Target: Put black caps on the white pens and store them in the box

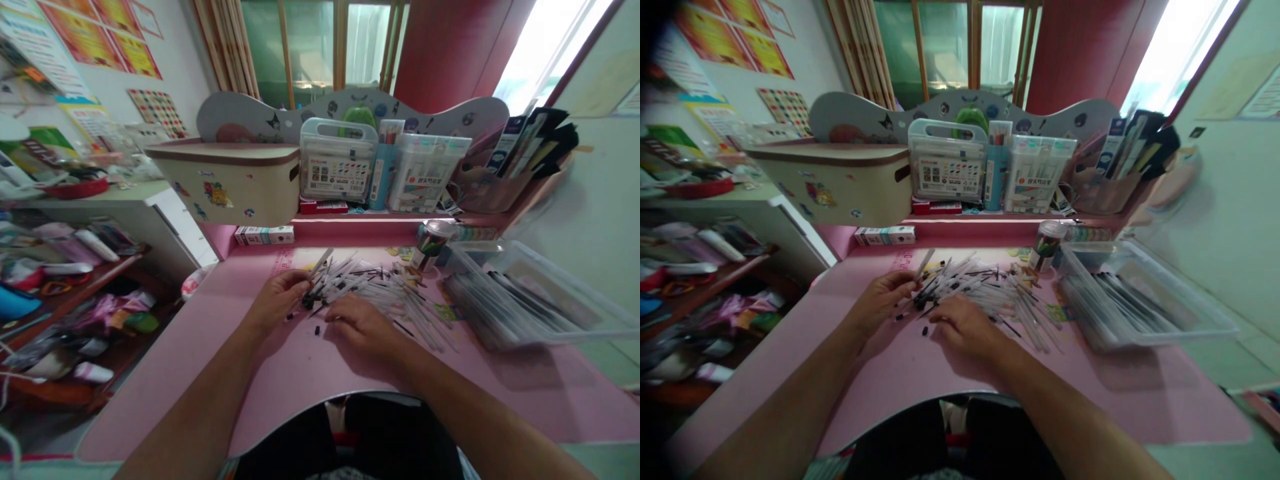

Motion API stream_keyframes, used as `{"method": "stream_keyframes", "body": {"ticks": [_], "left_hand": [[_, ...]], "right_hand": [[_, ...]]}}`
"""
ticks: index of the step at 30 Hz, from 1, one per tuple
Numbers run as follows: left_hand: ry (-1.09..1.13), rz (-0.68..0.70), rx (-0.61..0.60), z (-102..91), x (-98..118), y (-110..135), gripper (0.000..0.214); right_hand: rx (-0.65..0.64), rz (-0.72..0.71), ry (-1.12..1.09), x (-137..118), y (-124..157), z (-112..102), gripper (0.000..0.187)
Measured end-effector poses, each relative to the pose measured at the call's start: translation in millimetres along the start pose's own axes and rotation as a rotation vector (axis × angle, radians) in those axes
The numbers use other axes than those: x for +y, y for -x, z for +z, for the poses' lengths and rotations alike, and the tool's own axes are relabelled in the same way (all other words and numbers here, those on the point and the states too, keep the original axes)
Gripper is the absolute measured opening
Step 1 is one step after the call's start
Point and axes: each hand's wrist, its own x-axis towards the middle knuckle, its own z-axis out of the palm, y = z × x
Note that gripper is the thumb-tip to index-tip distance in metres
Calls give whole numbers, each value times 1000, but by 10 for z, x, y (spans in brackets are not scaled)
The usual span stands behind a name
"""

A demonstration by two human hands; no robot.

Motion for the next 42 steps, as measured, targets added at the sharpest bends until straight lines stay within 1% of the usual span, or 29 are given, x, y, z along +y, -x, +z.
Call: {"method": "stream_keyframes", "body": {"ticks": [2, 4, 6, 8, 11, 13, 15, 16, 18, 20, 22, 23, 26, 30, 37, 42], "left_hand": [[11, -7, -13, 6, -30, 0, 25], [4, -17, -33, 8, -71, -1, 25], [-14, -41, -52, 8, -107, -3, 24], [-53, -63, -71, 6, -123, -6, 24], [-120, -84, -97, 1, -103, -6, 26], [-147, -99, -116, -1, -67, -1, 27], [-170, -114, -122, 4, -24, 9, 27], [-175, -122, -119, 9, -4, 16, 27], [-174, -143, -115, 24, 22, 31, 28], [-161, -168, -132, 39, 23, 41, 28], [-136, -178, -159, 47, -3, 43, 28], [-120, -174, -171, 46, -22, 41, 28], [-109, -171, -188, 32, -68, 27, 30], [-139, -180, -191, 18, -74, 19, 28], [-69, -192, -197, 37, -85, 37, 24], [-210, -131, -198, -4, -84, 21, 23]], "right_hand": [[-76, -174, 295, -6, -14, 87, 13], [-91, -269, 484, 17, -33, 144, 14], [-113, -305, 623, 54, -48, 181, 12], [-166, -327, 717, 87, -54, 205, 11], [-199, -315, 754, 99, -46, 207, 12], [-167, -286, 692, 82, -33, 168, 13], [-65, -219, 531, 62, -22, 86, 11], [18, -162, 415, 56, -21, 31, 11], [228, -25, 138, 61, -33, -95, 10], [440, 91, -131, 85, -64, -218, 5], [571, 158, -327, 111, -102, -312, 6], [600, 181, -385, 120, -119, -345, 9], [606, 215, -426, 123, -149, -382, 12], [568, 213, -352, 115, -148, -360, 11], [516, 225, -260, 143, -118, -369, 11], [482, 211, -243, 152, -116, -379, 10]]}}
